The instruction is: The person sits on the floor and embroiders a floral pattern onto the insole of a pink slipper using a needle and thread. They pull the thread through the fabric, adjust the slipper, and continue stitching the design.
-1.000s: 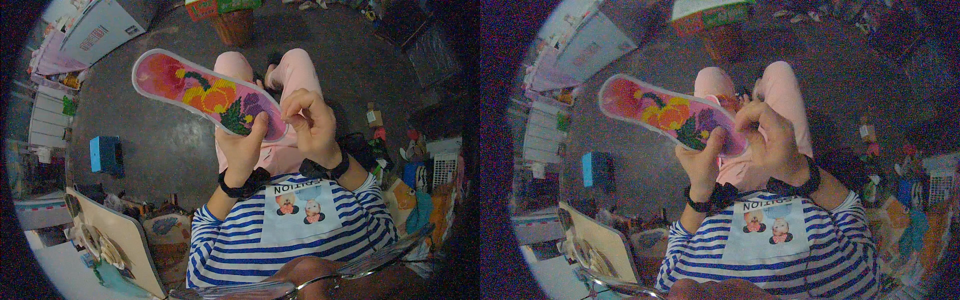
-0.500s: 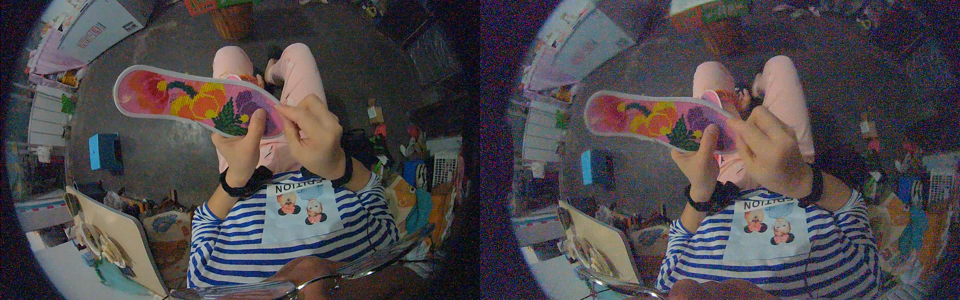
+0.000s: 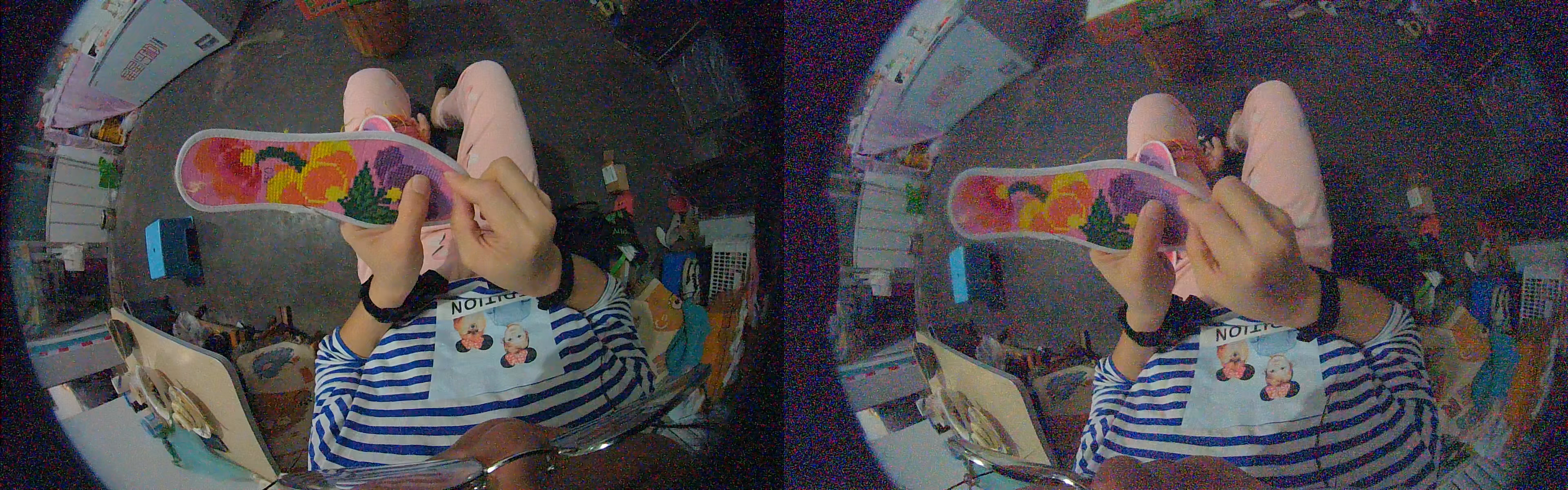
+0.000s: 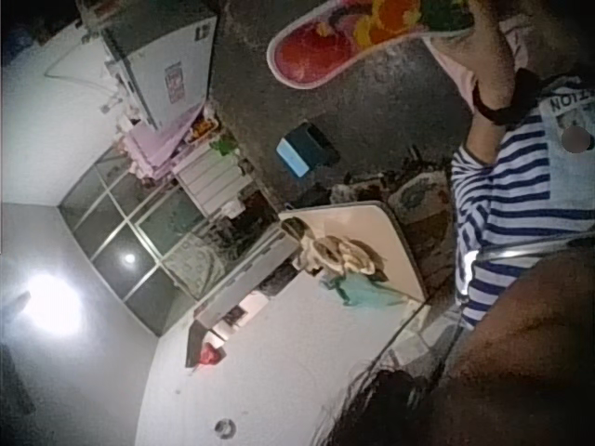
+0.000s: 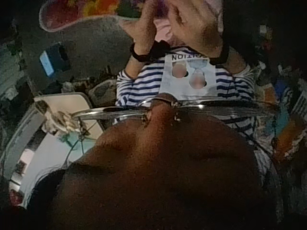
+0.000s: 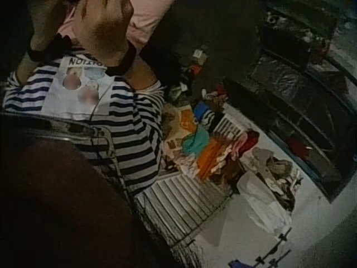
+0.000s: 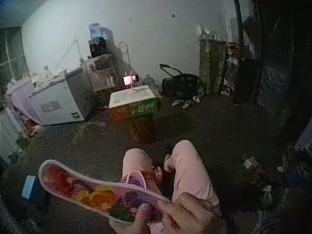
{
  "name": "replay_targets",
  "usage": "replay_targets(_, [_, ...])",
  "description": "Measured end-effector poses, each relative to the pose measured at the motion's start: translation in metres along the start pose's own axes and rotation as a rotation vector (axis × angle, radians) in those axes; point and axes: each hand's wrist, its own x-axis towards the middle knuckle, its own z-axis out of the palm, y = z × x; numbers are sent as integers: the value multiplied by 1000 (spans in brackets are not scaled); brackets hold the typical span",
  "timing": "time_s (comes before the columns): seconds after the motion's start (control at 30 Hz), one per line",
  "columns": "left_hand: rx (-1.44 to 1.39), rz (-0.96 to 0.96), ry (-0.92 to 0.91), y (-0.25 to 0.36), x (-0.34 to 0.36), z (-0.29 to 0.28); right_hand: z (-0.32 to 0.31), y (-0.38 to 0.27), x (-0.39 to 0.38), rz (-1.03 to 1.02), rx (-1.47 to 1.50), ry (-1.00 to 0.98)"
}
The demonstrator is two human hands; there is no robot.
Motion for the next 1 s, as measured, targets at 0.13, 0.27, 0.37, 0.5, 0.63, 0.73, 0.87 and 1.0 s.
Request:
replay_targets(0.13, [22,-17,-8,2,-1,0,0,0,-1,-8,5,3])
replay_targets(0.27, [-5,-31,-7,5,-2,1,0,-2,-2,-9,6,8])
replay_targets(0.37, [-51,-19,-1,5,-2,2,0,-3,-2,-6,0,15])
replay_targets(0.5, [9,0,-6,3,-1,0,1,-2,-1,-11,-7,22])
replay_targets(0.63, [37,-5,-13,2,-1,-2,1,-2,0,-19,-8,20])
replay_targets(0.73, [30,13,1,0,2,-1,1,0,3,-20,-5,26])
replay_targets(0.87, [48,66,-22,0,4,1,-2,0,12,-10,21,45])
replay_targets(1.0, [112,197,-39,7,-4,4,-18,-8,17,129,105,-53])
